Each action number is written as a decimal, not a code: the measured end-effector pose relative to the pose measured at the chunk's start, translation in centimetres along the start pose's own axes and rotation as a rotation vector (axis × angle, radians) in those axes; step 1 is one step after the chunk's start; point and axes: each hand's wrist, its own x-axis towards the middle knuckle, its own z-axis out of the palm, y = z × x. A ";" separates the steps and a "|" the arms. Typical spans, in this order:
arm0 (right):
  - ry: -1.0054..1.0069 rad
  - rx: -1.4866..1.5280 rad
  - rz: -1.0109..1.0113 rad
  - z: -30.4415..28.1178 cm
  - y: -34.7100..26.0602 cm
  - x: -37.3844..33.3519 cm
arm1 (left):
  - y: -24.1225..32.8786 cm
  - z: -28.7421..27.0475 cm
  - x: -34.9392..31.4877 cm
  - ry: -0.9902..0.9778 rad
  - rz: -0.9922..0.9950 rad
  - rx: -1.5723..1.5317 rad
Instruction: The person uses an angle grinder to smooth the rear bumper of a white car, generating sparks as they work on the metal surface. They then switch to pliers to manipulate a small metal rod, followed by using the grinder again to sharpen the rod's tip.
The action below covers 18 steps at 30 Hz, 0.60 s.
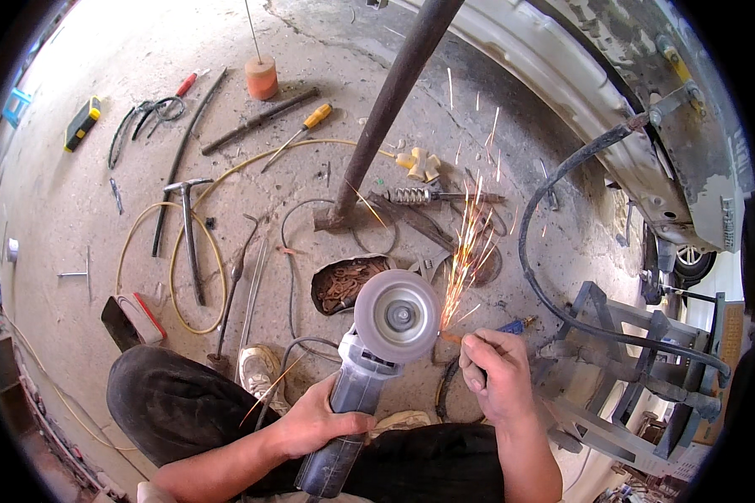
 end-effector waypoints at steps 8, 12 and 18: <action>0.029 0.026 -0.030 0.4 0.4 0.2 | 0.5 0.2 -0.1 0.018 0.015 0.008; 0.084 -0.388 -0.272 0.5 0.2 -0.1 | 0.6 0.2 -0.1 0.012 -0.001 0.034; 0.152 -0.672 -0.529 0.5 0.7 -0.3 | 0.7 0.2 0.0 0.012 0.010 0.047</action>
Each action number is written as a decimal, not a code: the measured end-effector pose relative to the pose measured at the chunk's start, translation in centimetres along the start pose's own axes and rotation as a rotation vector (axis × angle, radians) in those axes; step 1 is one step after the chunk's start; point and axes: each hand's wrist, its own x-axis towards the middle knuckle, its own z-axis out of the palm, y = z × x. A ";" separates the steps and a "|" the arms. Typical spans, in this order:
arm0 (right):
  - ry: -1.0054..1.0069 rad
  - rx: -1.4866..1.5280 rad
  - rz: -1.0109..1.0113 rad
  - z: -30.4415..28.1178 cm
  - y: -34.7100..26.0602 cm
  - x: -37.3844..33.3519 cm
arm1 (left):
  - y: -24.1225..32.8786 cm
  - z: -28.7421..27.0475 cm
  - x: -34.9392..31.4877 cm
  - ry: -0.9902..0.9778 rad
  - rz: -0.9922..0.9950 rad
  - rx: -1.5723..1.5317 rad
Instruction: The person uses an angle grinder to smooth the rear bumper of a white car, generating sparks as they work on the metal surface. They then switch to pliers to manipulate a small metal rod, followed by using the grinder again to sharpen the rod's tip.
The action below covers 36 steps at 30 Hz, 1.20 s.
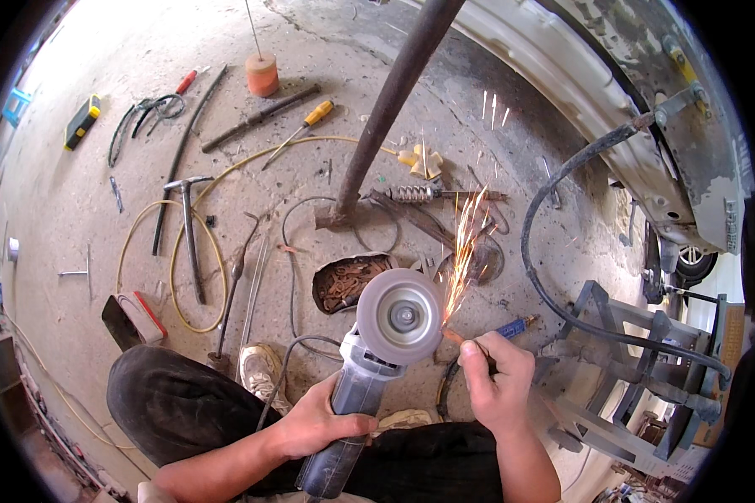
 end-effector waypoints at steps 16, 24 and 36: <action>-0.007 -0.161 -0.227 0.1 -0.8 0.0 | -0.5 -0.1 -0.2 0.010 0.028 0.019; -0.024 -0.177 -0.236 0.1 -1.1 -0.2 | -0.6 -0.2 -0.2 0.013 0.041 0.067; 0.139 -0.170 -0.270 -0.5 -0.7 -0.7 | -0.4 -0.2 -0.4 0.001 0.047 0.034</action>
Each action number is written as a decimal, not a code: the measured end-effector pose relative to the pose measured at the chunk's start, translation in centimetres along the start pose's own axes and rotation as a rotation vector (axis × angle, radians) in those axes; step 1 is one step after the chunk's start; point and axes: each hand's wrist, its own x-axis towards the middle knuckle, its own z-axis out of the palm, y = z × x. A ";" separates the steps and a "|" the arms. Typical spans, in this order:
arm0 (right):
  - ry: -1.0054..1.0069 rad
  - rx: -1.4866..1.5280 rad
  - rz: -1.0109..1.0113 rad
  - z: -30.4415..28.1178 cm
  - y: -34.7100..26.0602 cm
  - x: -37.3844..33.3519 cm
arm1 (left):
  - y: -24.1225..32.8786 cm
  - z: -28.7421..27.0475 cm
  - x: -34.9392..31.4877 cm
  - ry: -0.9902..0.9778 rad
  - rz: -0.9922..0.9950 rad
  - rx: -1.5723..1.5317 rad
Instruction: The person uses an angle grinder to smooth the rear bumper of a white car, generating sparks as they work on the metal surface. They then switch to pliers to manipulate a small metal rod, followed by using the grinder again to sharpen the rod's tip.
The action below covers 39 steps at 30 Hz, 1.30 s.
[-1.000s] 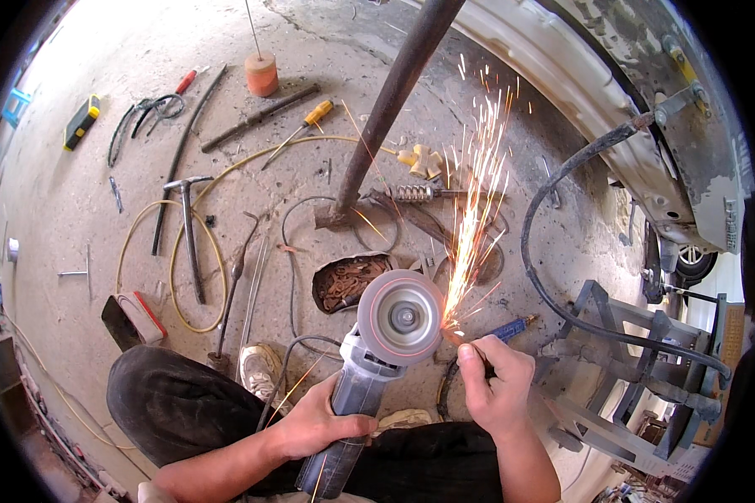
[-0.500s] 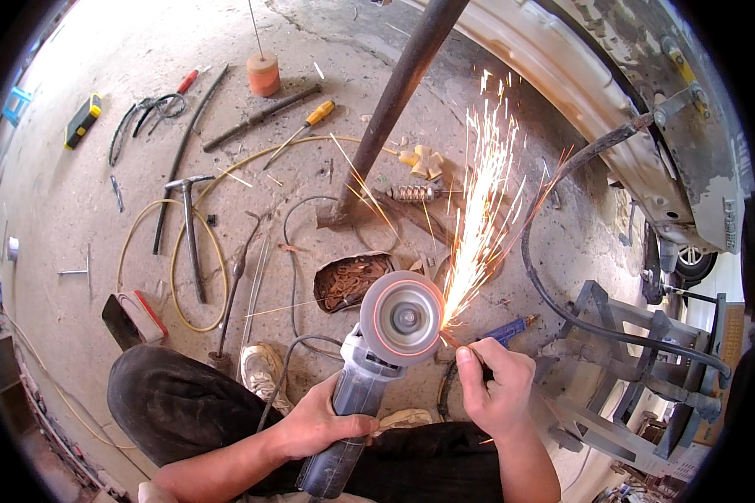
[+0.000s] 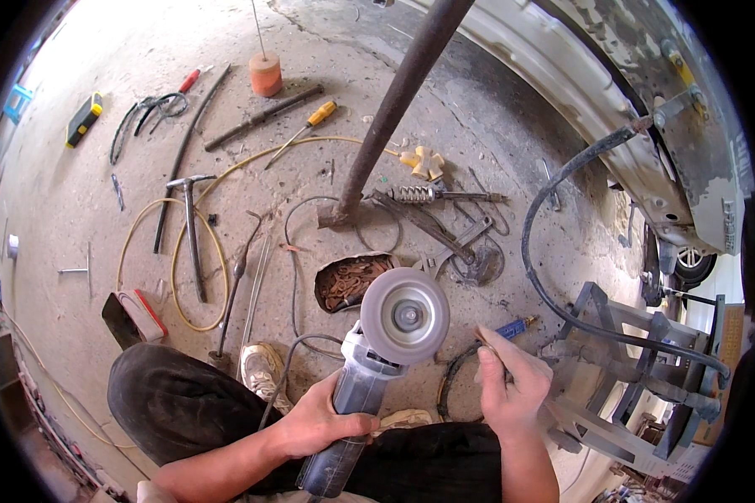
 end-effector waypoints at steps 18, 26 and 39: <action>0.047 0.305 0.285 0.5 0.0 -0.2 | 0.1 0.3 -0.1 0.008 -0.014 -0.001; 0.020 0.243 0.217 0.9 0.4 0.0 | -0.1 0.2 0.0 0.009 0.006 -0.003; -0.011 0.213 0.146 1.0 0.9 -0.1 | -0.1 0.1 -0.1 0.027 -0.015 0.018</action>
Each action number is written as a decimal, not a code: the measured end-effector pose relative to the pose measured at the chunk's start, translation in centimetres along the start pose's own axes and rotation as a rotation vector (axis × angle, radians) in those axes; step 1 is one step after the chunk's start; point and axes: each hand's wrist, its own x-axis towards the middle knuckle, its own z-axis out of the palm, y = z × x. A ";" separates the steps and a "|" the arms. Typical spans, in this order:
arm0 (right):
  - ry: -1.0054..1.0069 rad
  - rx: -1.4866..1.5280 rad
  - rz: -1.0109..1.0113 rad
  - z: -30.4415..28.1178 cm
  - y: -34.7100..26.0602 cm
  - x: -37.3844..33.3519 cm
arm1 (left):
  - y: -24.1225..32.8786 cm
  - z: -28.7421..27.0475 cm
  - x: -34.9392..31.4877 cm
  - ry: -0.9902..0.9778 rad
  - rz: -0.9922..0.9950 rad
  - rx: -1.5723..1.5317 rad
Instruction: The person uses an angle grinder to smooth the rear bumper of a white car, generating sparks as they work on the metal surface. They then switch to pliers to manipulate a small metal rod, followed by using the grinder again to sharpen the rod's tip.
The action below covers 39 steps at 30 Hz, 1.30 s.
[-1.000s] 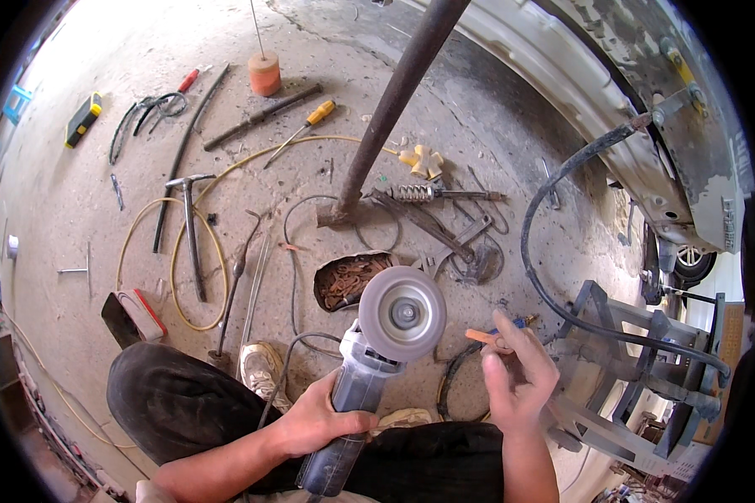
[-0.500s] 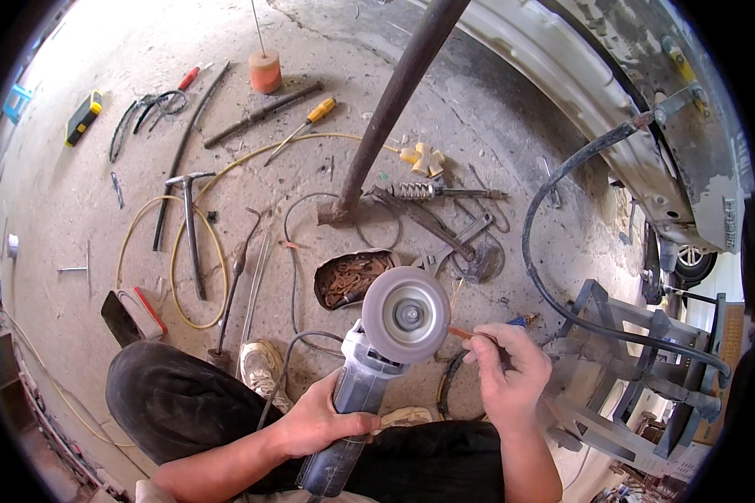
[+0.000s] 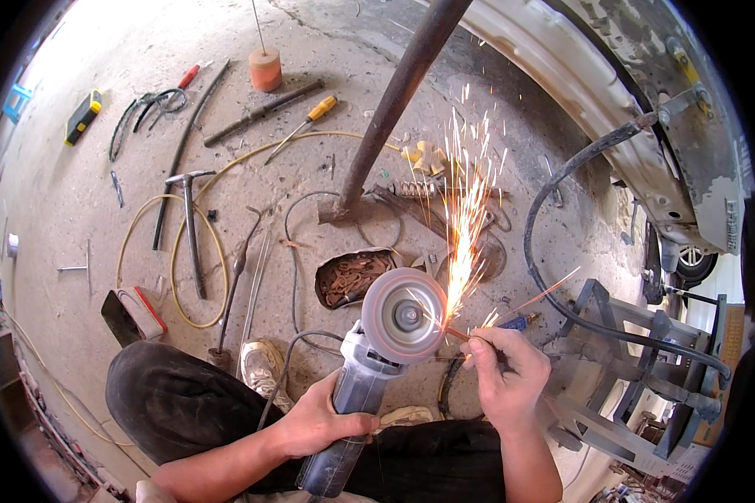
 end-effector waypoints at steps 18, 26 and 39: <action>-0.001 0.323 0.203 -0.8 0.1 0.1 | -0.1 -0.1 0.3 -0.009 -0.003 -0.029; -0.052 0.490 0.538 -0.6 0.1 0.9 | -0.2 0.0 0.4 -0.003 0.016 -0.002; -0.082 0.494 0.538 -0.5 0.5 0.9 | 0.1 0.1 0.3 0.004 0.005 -0.010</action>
